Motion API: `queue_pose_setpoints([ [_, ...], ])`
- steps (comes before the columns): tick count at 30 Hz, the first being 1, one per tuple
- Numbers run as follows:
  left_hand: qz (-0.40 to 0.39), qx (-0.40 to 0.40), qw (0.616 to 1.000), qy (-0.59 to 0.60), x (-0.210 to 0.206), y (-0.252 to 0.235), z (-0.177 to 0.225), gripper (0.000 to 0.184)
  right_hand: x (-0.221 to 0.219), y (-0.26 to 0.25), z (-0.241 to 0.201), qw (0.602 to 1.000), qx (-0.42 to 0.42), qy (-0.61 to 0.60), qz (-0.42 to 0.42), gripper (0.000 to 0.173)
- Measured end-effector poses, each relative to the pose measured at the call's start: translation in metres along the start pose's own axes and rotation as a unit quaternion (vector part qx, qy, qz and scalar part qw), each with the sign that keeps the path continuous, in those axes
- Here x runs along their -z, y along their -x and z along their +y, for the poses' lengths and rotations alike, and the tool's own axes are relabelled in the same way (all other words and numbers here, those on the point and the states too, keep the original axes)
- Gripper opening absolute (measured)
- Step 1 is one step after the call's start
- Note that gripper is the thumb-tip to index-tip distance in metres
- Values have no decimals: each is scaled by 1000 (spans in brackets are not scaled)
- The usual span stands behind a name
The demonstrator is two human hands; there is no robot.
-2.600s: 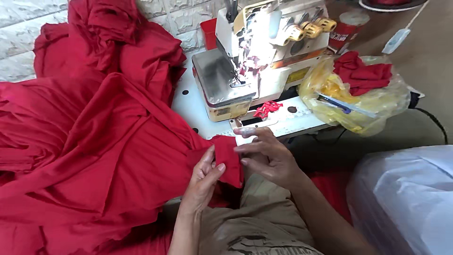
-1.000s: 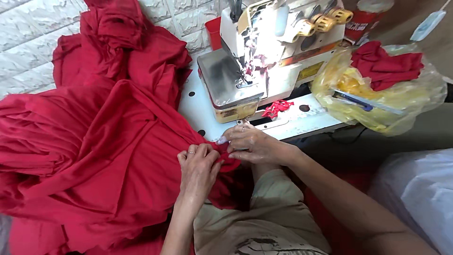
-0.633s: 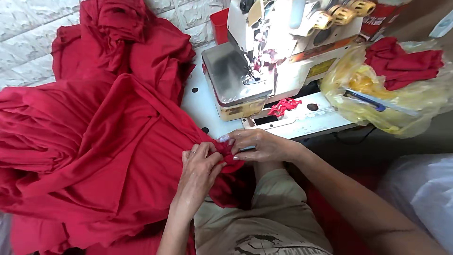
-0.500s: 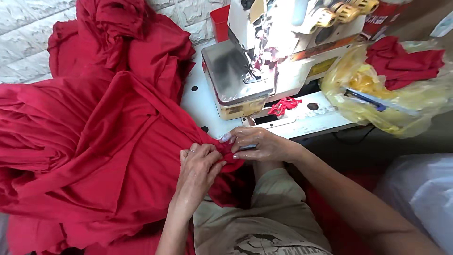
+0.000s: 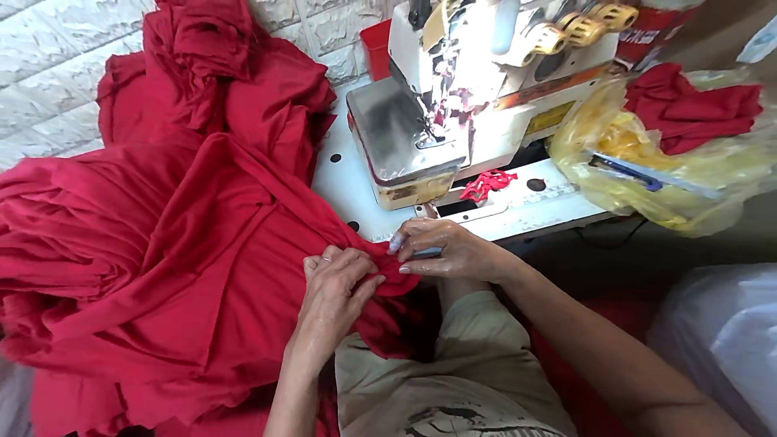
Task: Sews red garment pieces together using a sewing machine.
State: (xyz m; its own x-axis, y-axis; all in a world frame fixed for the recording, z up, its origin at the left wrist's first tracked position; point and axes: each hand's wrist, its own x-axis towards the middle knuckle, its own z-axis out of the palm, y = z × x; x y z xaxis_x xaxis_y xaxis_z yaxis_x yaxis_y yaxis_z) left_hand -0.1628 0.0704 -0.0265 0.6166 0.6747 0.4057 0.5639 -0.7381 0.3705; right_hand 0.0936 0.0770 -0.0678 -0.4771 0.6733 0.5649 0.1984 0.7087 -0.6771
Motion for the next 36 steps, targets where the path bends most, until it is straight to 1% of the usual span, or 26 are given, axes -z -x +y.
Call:
queue_pose_setpoints([
  [4, 62, -5, 998, -14, 4, 1, 3, 20, -4, -4, -5, 998, -2, -28, 49, 12],
  [8, 108, -20, 993, -29, 4, -2, 6, 14, -11, -9, -9, 994, 0, -20, 108, 9],
  [10, 141, -27, 988, -53, 2, -7, 10, 8, -16, -13, -13, 987, 0, 27, 156, 8],
  [12, 174, -20, 979, -106, -1, -16, 15, 18, -21, -16, -19, 975, -15, 82, 207, 9],
  [13, 192, -14, 973, -131, -2, -21, 17, 18, -23, -18, -22, 966, -31, 106, 234, 10],
  [15, 219, 2, 962, -166, -1, -33, 20, 9, -24, -22, -27, 943, -86, 157, 282, 12],
  [16, 221, 10, 961, -167, 1, -39, 22, 8, -22, -23, -29, 930, -108, 181, 300, 14],
  [17, 213, 18, 965, -151, 3, -47, 24, 10, -20, -25, -29, 918, -125, 198, 319, 16],
  [19, 180, 29, 979, -93, 8, -65, 30, 14, -16, -27, -26, 898, -139, 218, 356, 15],
  [22, 131, 28, 990, -48, 8, -108, 37, 17, -6, -27, -21, 889, -142, 161, 405, 15],
  [24, 73, 21, 996, -53, 8, -141, 39, 21, 0, -26, -19, 886, -133, 91, 436, 15],
  [26, -7, 25, 999, -31, 11, -172, 37, 19, 4, -26, -16, 873, -122, 56, 468, 18],
  [28, -69, 60, 996, 10, 11, -198, 33, 15, 10, -24, -17, 867, -132, 50, 477, 20],
  [29, -87, 86, 992, 32, 11, -207, 32, 23, 15, -24, -20, 869, -147, 42, 470, 20],
  [31, -101, 135, 983, 67, 11, -218, 31, 55, 27, -26, -29, 874, -187, 10, 448, 19],
  [32, -97, 157, 980, 78, 10, -221, 32, 66, 33, -28, -33, 873, -210, 2, 440, 17],
  [33, -85, 169, 978, 88, 7, -223, 32, 72, 39, -30, -34, 870, -229, 6, 437, 16],
  [34, -66, 172, 978, 99, 3, -223, 31, 73, 44, -32, -34, 865, -245, 18, 437, 15],
  [36, -20, 164, 980, 109, -7, -225, 26, 66, 51, -36, -32, 853, -277, 53, 439, 10],
])
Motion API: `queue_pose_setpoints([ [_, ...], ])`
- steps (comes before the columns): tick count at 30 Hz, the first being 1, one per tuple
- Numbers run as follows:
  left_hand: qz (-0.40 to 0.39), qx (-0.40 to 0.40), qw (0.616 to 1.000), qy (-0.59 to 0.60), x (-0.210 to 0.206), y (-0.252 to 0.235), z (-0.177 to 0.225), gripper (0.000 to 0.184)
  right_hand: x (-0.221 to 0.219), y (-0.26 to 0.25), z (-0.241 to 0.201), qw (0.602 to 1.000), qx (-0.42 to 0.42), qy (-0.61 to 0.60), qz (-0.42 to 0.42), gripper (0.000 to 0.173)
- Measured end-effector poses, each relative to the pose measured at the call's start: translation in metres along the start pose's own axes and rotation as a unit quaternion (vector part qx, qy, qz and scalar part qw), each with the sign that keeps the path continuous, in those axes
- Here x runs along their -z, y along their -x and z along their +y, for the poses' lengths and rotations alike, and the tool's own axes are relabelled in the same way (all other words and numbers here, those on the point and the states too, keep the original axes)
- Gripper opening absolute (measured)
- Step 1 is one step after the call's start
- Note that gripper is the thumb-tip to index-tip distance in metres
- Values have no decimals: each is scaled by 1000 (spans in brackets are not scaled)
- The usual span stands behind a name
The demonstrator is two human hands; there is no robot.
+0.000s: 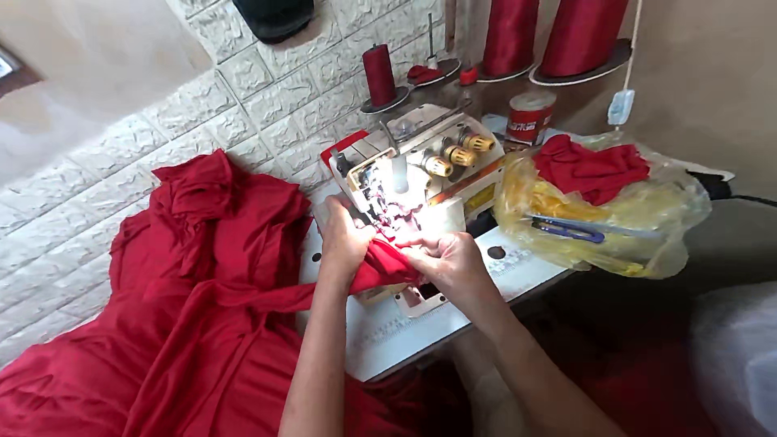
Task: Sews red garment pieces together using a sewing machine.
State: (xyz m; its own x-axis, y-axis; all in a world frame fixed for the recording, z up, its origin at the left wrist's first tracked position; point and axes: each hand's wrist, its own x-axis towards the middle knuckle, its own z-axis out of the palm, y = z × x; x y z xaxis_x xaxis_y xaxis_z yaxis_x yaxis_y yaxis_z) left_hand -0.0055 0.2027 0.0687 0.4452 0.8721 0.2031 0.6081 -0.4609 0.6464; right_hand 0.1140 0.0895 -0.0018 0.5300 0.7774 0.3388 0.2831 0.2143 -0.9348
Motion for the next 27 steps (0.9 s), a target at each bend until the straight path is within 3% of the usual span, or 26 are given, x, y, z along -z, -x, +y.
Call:
queue_pose_setpoints([
  [7, 54, -31, 997, 37, -12, -10, -17, 62, -10, -6, 1, 989, 12, 135, 66, 11],
  [17, -8, -58, 995, 76, 5, -14, -25, 47, -17, -2, 21, 997, 16, 18, 71, 10],
  [21, 88, -39, 995, 25, 29, 9, -17, 31, -18, -3, 22, 996, 17, 11, 82, 10],
  [23, 129, -11, 991, -16, 29, 22, -8, 49, -19, -4, 21, 996, 19, 12, 82, 11],
  [25, 98, -7, 994, -54, 25, 32, -2, 50, -19, -4, 21, 996, 21, 16, 85, 12],
  [27, 69, -10, 995, -71, 18, 36, 0, 33, -20, -4, 22, 996, 21, 28, 83, 14],
])
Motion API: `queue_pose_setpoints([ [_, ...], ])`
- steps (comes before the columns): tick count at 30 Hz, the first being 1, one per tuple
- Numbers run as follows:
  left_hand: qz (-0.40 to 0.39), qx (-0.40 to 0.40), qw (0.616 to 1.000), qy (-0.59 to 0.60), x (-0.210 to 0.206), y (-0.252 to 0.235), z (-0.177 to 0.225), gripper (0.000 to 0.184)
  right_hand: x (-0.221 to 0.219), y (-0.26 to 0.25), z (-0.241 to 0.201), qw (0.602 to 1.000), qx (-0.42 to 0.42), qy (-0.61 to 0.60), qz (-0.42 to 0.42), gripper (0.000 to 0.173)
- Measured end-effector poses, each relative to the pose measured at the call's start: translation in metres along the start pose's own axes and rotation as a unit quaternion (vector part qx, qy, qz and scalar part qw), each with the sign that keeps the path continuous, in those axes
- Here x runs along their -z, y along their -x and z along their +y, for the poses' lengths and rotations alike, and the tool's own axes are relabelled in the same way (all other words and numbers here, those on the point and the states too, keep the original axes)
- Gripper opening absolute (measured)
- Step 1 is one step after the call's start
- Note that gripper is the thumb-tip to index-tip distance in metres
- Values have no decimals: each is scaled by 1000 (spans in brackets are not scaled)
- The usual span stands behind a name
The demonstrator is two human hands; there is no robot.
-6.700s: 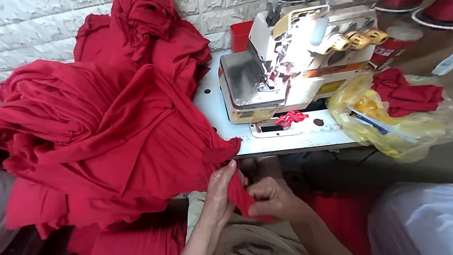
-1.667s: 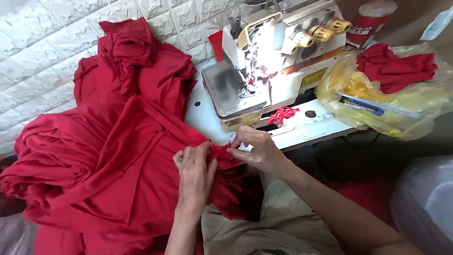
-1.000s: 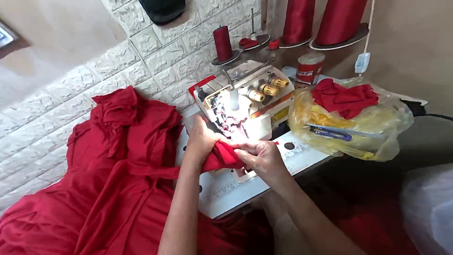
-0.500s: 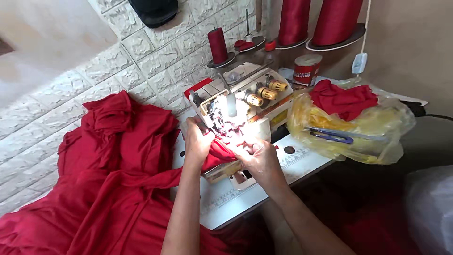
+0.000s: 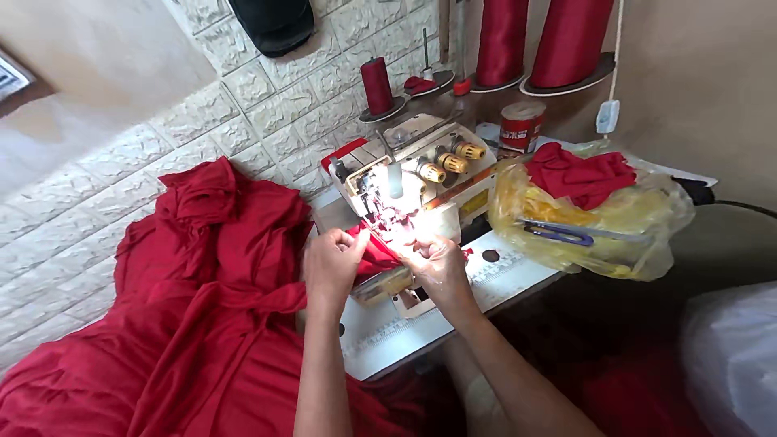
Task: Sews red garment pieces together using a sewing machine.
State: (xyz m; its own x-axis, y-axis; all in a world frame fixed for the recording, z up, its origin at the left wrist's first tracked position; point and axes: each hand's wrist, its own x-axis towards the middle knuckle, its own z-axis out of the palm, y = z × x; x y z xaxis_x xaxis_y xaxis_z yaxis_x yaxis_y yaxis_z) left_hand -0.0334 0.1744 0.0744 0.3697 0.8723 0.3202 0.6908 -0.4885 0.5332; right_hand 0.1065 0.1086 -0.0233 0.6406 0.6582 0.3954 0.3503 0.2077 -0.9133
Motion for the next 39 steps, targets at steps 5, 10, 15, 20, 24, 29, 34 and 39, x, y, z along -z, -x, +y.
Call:
queue_pose_setpoints([
  [5, 77, -31, 993, 81, -8, 7, 3, 15, 6, 2, -11, 988, 84, 122, 33, 18],
  [10, 73, 7, 934, 349, -20, 10, 8, 17, 4, -1, -15, 975, 197, 99, 38, 40],
  [15, 56, 105, 808, 577, -19, 8, 25, 17, 2, -15, -22, 991, 119, 34, -57, 44],
  [20, 89, 77, 836, 536, -25, 2, 19, 29, 3, -24, -28, 990, 88, -63, -96, 25],
  [24, 121, 77, 847, 511, -30, -2, 17, 31, 6, -25, -27, 986, 110, -67, -103, 20],
  [29, 76, 37, 882, 463, -23, 2, 16, 35, 12, -27, -31, 974, 81, -108, -184, 18],
  [34, 32, -49, 986, 155, 26, -3, 2, 39, 23, -21, -37, 951, 79, -209, -213, 12],
  [39, -71, -158, 980, 94, 63, -10, -11, 16, 24, -10, -29, 928, 9, -335, -161, 29],
])
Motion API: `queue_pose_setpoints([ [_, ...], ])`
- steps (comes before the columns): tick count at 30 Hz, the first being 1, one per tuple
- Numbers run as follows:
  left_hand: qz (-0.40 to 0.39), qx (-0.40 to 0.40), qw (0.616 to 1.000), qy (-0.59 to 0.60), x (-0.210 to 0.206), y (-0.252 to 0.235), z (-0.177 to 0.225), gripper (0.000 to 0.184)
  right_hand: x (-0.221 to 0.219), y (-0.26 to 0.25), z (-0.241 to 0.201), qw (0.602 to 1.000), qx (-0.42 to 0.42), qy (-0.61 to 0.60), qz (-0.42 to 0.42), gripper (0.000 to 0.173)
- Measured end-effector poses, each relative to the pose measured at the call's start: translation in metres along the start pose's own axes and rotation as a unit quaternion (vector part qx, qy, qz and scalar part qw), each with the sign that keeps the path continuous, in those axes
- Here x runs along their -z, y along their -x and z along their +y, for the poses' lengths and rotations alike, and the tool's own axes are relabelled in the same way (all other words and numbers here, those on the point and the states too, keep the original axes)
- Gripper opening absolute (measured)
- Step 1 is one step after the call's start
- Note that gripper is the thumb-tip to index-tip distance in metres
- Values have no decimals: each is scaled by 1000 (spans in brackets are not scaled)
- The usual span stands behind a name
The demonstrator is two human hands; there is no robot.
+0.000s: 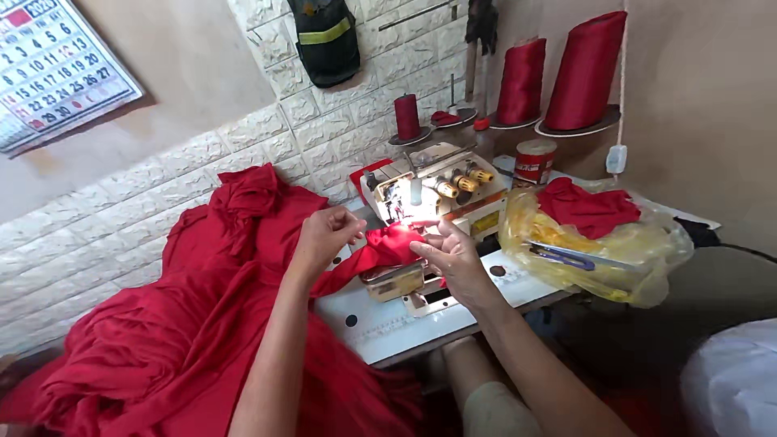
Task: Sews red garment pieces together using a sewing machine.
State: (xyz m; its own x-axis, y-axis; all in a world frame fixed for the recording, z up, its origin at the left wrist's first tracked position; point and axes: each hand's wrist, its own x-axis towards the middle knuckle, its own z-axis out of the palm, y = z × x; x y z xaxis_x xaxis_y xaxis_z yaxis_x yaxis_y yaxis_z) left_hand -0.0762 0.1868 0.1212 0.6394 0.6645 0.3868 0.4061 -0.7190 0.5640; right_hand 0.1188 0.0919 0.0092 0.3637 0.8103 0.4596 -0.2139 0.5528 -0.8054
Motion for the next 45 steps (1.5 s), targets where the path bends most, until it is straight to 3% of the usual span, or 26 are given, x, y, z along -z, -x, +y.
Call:
queue_pose_setpoints([
  [2, -55, -51, 996, -39, -3, -2, -8, 7, 0, 3, 1, 1000, 16, 2, 12, 37],
  [5, -82, -141, 970, -178, -20, -8, -30, 13, 2, 3, 0, 999, 35, 4, 12, 25],
  [7, -70, -174, 955, -231, -31, -12, -41, 13, 4, 2, -1, 999, 35, 8, 2, 22],
  [10, -12, -194, 958, -211, -31, -15, -38, 15, 8, -4, -3, 999, 45, 14, -9, 23],
  [13, 13, -246, 957, -153, -24, -11, -8, 13, 5, -14, -10, 989, 14, 131, -70, 29],
  [16, 33, -280, 939, -195, -34, -1, 16, 15, -9, -22, -11, 943, 3, 279, -180, 15],
  [17, 49, -253, 941, -220, -37, 6, 18, 24, -12, -23, -13, 939, 3, 280, -198, 17],
  [19, 35, -129, 959, -251, -32, 24, 14, 66, -9, -22, -17, 955, -13, 223, -197, 15],
  [20, 16, -79, 964, -255, -26, 31, 7, 69, -4, -21, -16, 966, -18, 188, -179, 16],
  [22, 8, -38, 964, -264, -16, 43, -16, 25, 5, -19, -12, 985, -21, 134, -110, 11],
  [24, 20, -32, 956, -292, -8, 49, -34, 8, 12, -15, -4, 996, -26, 78, -31, 21],
  [27, -9, 43, 947, -319, 5, 48, -43, 8, 16, -9, 9, 997, -51, -22, 59, 27],
  [29, -113, 140, 941, -288, 23, 37, -36, 21, 19, -7, 14, 997, -35, -30, 63, 20],
  [30, -125, 147, 949, -249, 31, 31, -32, 27, 21, -5, 14, 998, -22, -28, 45, 13],
  [33, -22, 30, 992, -117, 30, 19, -20, 30, 21, -4, 13, 1000, 4, -16, 22, 18],
  [35, -26, -65, 996, -58, 9, 9, -7, 26, 19, -5, 12, 999, 11, -19, 26, 17],
  [38, -131, -150, 964, -174, -30, -6, 5, 28, 17, -6, 11, 999, 24, -15, 30, 15],
  [41, -155, -215, 916, -301, -46, -21, -6, 31, 17, -5, 10, 999, 20, -9, 30, 15],
  [45, -169, -247, 919, -257, -31, -30, -8, 27, 17, -7, 5, 1000, 14, -10, 3, 17],
])
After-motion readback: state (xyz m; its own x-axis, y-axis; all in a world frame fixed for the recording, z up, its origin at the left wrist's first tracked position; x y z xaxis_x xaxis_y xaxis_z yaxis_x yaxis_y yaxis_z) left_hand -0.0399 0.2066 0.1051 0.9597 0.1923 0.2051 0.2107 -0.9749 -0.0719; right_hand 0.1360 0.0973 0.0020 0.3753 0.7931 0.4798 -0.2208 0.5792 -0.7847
